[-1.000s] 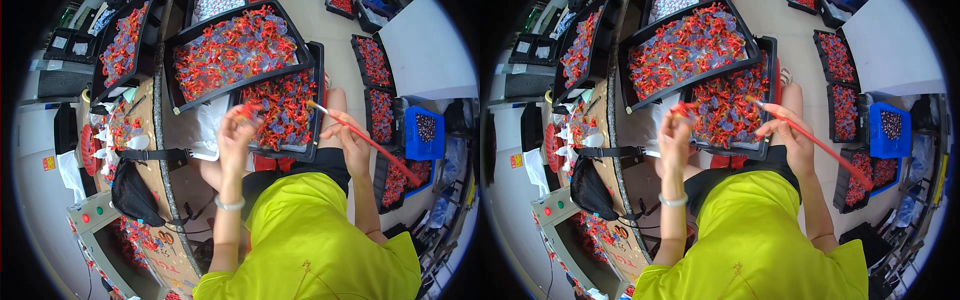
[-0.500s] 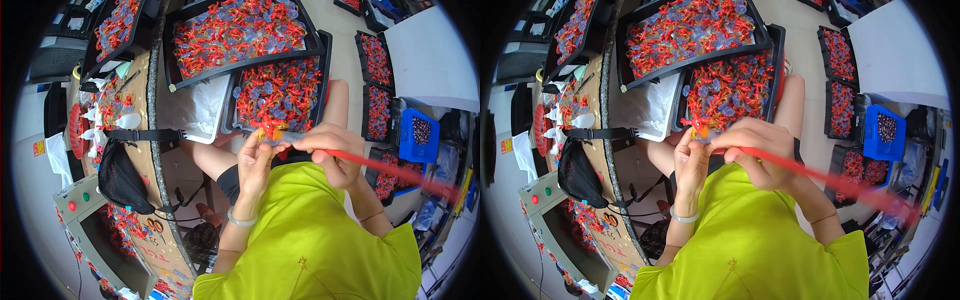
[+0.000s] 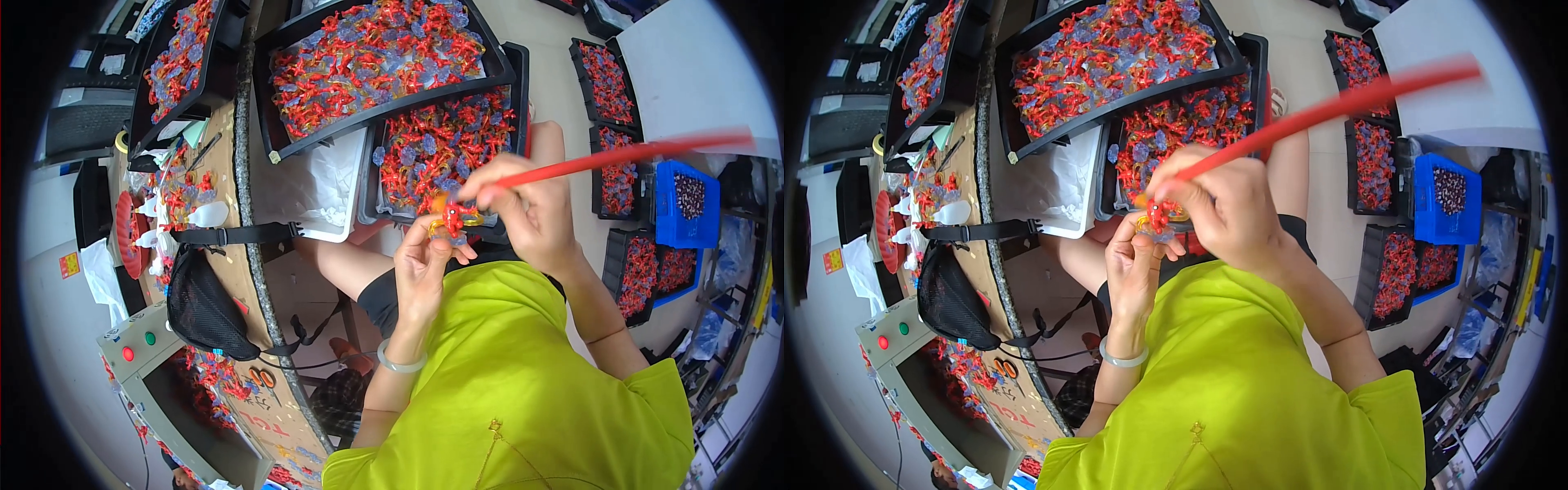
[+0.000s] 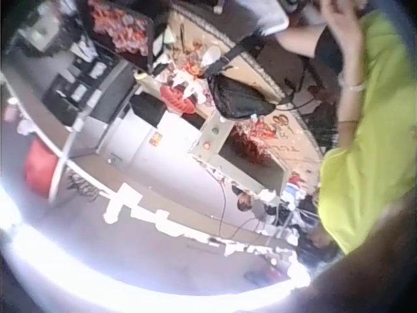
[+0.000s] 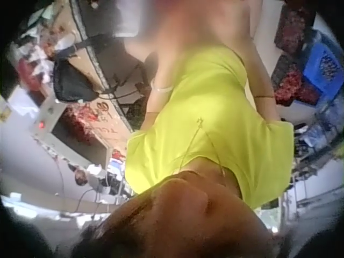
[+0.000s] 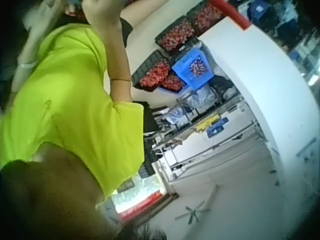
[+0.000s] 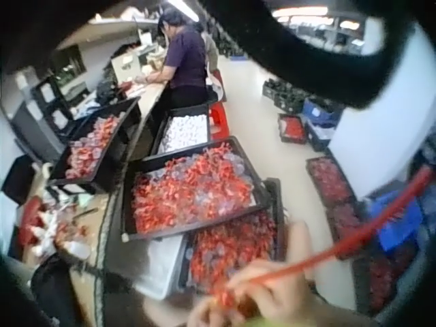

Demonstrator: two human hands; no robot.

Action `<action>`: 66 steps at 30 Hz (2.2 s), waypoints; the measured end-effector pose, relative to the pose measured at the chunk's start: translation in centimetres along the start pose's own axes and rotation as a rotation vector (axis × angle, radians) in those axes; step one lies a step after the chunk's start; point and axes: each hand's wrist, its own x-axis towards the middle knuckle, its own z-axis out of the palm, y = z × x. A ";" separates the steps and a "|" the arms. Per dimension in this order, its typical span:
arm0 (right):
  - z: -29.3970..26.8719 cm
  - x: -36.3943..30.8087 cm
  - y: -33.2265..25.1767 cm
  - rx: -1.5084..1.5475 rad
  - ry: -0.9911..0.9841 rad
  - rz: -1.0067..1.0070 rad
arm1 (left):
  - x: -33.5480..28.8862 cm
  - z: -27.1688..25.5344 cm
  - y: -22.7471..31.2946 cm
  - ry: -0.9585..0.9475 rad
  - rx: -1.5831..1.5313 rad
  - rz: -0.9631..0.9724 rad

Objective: The person assembles toy figurines by taking parts from trays, applying adhesive with a brush and a squeeze bottle, attaching small components together by hand, and wiping the assembled pieces with a cloth.

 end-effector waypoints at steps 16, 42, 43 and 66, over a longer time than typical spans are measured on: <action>-0.6 -1.6 -0.3 0.337 0.076 0.378 | -0.6 0.8 0.9 -0.016 -0.162 -0.059; -2.2 -4.1 -1.2 0.135 -0.053 0.155 | -1.1 1.4 0.8 0.015 -0.179 0.062; -2.2 -4.2 -1.2 0.087 -0.016 0.144 | -0.9 1.7 1.1 0.044 -0.143 0.086; -0.7 -4.2 -2.5 -0.001 -0.017 -0.010 | -0.4 1.8 0.8 0.325 0.866 0.521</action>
